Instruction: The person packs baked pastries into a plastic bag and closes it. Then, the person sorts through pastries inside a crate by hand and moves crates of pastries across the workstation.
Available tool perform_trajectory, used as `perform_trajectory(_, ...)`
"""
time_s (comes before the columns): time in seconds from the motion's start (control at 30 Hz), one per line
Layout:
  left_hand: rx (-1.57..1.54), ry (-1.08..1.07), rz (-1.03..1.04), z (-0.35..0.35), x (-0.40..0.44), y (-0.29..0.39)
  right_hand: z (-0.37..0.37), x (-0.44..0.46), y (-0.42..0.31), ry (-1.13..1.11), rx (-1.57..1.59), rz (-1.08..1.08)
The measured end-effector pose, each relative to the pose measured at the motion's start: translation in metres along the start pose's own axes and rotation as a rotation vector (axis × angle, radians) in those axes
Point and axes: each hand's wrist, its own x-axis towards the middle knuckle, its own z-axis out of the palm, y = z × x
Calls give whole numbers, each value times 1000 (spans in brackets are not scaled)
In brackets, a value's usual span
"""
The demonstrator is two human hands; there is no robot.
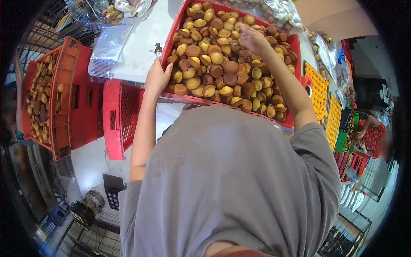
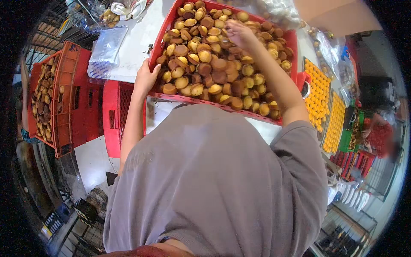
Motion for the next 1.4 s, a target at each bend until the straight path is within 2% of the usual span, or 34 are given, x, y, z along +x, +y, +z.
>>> perform_trajectory(0.03, 24, 1, -5, 0, 1, -1, 15, 6, 0, 31, -128, 66)
perform_trajectory(0.07, 31, -3, 28, 1, 2, -4, 25, 19, 5, -25, -95, 95)
perform_trajectory(0.13, 45, -10, -13, -2, 1, 1, 86, 34, 15, 102, -180, 65)
perform_trajectory(0.17, 82, 0, -21, 2, 2, -4, 104, 45, 23, -42, -156, 31)
perform_trajectory(0.2, 86, 8, -30, 2, 2, -3, 130, 56, 34, -30, -291, -44)
perform_trajectory(0.23, 91, 16, -41, 1, 1, -3, 144, 74, 46, -148, -218, -7)
perform_trajectory(0.27, 109, 16, -44, 2, 1, -4, 158, 90, 58, -167, -323, 6)
perform_trajectory(0.3, 119, 38, -37, 4, 0, -7, 181, 88, 60, -133, -674, -107)
perform_trajectory(0.33, 130, 59, -30, 3, -1, -6, 189, 105, 72, -168, -843, -153)
perform_trajectory(0.4, 115, 68, -45, 1, -2, -3, 196, 135, 98, -201, -946, -88)
perform_trajectory(0.43, 154, 61, -72, -2, -3, 1, 202, 141, 103, -333, -1110, -69)
perform_trajectory(0.5, 184, 69, -82, -3, -4, 3, 218, 132, 95, -720, -2057, -348)
perform_trajectory(0.53, 186, 76, -89, -4, -4, 2, 211, 149, 110, -709, -2133, -400)
perform_trajectory(0.57, 184, 94, -60, -2, -4, -1, 212, 150, 112, -716, -2132, -405)
perform_trajectory(0.63, 180, 109, -25, -2, -4, -1, 213, 143, 105, -712, -2076, -561)
perform_trajectory(0.7, 160, 86, -54, -2, -4, -2, 209, 127, 82, -402, -1466, -226)
perform_trajectory(0.73, 140, 82, -76, -2, -3, -2, 201, 122, 68, -362, -1249, -212)
perform_trajectory(0.8, 85, 99, -55, 2, -2, -6, 186, 89, 16, -269, -1373, -362)
perform_trajectory(0.83, 85, 96, -39, 4, -1, -8, 151, 101, 5, -304, -1330, -333)
perform_trajectory(0.87, 85, 95, -21, 5, 0, -10, 131, 87, -15, -217, -1506, -434)
perform_trajectory(0.9, 77, 57, -33, 5, 1, -10, 104, 83, -31, -248, -1766, -517)
perform_trajectory(0.93, 82, 54, -25, 5, 2, -10, 92, 65, -45, -263, -1931, -380)
perform_trajectory(1.0, 98, 44, -15, 5, 2, -10, 42, 55, -39, -181, -2048, -39)
perform_trajectory(1.07, 95, 42, 1, 5, 2, -10, 48, 16, -43, -434, -1918, -53)
perform_trajectory(1.17, 99, 34, -7, 2, 1, -6, 4, 3, -13, -345, -2075, -427)
perform_trajectory(1.23, 105, 18, -22, 1, 0, -4, 1, -8, -1, -292, -2090, -479)
perform_trajectory(1.3, 90, 28, -25, 2, 0, -5, -4, -11, 8, -193, -2053, -643)
perform_trajectory(1.4, 101, 47, -11, 2, -1, -6, -4, -17, 13, -181, -2008, -657)
